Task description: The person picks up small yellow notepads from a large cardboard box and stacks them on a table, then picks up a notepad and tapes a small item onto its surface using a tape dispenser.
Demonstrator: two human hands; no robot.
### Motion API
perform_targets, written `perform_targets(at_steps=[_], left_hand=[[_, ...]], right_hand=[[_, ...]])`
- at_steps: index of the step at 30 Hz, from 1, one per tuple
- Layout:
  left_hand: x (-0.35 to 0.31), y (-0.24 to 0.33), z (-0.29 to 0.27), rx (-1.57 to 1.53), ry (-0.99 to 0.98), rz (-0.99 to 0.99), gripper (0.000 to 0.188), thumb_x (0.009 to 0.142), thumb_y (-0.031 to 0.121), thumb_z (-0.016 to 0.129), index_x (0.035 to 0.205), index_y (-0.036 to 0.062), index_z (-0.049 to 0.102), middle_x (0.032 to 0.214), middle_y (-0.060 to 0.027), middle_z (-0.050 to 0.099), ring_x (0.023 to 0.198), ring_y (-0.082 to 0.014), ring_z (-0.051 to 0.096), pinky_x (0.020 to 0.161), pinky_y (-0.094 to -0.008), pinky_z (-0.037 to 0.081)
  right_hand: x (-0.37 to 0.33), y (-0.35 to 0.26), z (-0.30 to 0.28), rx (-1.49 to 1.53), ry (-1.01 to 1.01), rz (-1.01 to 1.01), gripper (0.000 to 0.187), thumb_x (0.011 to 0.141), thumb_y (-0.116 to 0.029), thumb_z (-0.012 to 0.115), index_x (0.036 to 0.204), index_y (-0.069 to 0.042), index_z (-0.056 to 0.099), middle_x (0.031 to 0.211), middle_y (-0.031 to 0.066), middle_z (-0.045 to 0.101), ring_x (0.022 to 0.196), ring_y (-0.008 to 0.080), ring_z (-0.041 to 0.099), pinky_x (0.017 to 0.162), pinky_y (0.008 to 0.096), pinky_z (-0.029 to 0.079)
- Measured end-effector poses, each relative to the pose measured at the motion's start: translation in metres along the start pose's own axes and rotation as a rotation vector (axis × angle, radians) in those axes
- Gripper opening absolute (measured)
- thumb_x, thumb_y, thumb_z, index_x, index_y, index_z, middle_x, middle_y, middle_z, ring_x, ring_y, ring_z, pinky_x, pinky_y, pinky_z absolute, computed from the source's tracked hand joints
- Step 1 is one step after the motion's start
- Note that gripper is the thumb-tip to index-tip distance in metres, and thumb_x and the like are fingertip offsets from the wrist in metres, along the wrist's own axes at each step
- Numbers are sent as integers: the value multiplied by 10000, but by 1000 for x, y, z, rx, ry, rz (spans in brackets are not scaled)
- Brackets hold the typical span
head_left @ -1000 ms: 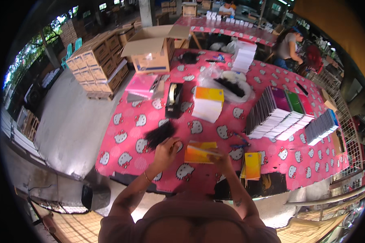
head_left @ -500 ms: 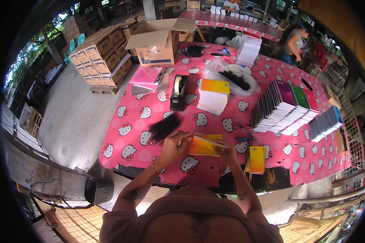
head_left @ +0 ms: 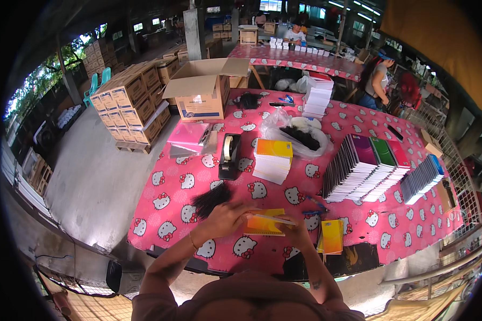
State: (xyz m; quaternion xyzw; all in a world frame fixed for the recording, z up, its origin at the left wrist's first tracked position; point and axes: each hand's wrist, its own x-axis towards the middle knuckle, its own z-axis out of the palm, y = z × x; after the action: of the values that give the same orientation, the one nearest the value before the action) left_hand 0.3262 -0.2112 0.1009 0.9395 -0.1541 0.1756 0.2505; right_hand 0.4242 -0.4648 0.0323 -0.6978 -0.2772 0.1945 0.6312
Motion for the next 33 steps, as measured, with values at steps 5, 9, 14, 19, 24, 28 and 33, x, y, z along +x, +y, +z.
perform_targets(at_steps=[5, 9, 14, 19, 24, 28, 33], left_hand=[[8, 12, 0, 74, -141, -152, 498, 900, 346, 631, 1301, 69, 532, 1235, -155, 539, 1055, -322, 583, 819, -486, 487], [4, 49, 24, 503, -32, -104, 725, 894, 477, 592, 1375, -39, 421, 1433, -262, 391, 1372, -416, 329, 1046, -637, 261], [5, 50, 40, 529, 67, -104, 878, 852, 556, 589, 1416, -75, 354, 1490, -294, 324, 1446, -408, 246, 1102, -688, 132], [-8, 59, 44, 468, -67, 44, 894, 867, 580, 549, 1421, -89, 336, 1519, -299, 285, 1454, -412, 231, 1097, -688, 137], [40, 46, -1, 716, 140, -25, 946, 827, 558, 621, 1441, -86, 299, 1518, -308, 278, 1462, -395, 219, 1102, -650, 189], [0, 66, 27, 501, -7, 21, 831, 877, 507, 571, 1449, -47, 335, 1495, -271, 349, 1437, -379, 284, 1123, -600, 209], [25, 63, 12, 574, 51, 33, 880, 831, 535, 613, 1428, -55, 349, 1493, -298, 328, 1430, -421, 275, 1113, -616, 212]], right_hand=[[-3, -9, -1, -40, 5, -52, 280, 894, -89, 694, 1162, -18, 661, 984, 9, 690, 875, 50, 598, 739, 216, 498], [-8, -13, 11, 48, 168, -28, 285, 896, -115, 694, 1155, 0, 663, 982, 15, 689, 861, 51, 593, 751, 222, 491], [-10, -34, 19, 25, 196, -59, 297, 904, -128, 681, 1166, 11, 662, 1008, 30, 690, 897, 75, 605, 794, 243, 503], [-11, -48, 17, 162, 257, -1, 311, 907, -124, 677, 1188, 6, 656, 1027, 30, 688, 907, 78, 610, 806, 238, 505], [-7, -67, 24, 253, 220, -12, 311, 907, -127, 680, 1178, 23, 655, 1042, 43, 693, 908, 76, 617, 815, 244, 515], [-4, -55, 16, 155, 240, -116, 305, 914, -121, 672, 1181, 24, 648, 1030, 41, 693, 903, 74, 617, 800, 244, 515], [-14, -81, 25, 382, 215, -60, 330, 921, -131, 668, 1207, 31, 635, 1003, 34, 689, 930, 80, 629, 837, 249, 520]])
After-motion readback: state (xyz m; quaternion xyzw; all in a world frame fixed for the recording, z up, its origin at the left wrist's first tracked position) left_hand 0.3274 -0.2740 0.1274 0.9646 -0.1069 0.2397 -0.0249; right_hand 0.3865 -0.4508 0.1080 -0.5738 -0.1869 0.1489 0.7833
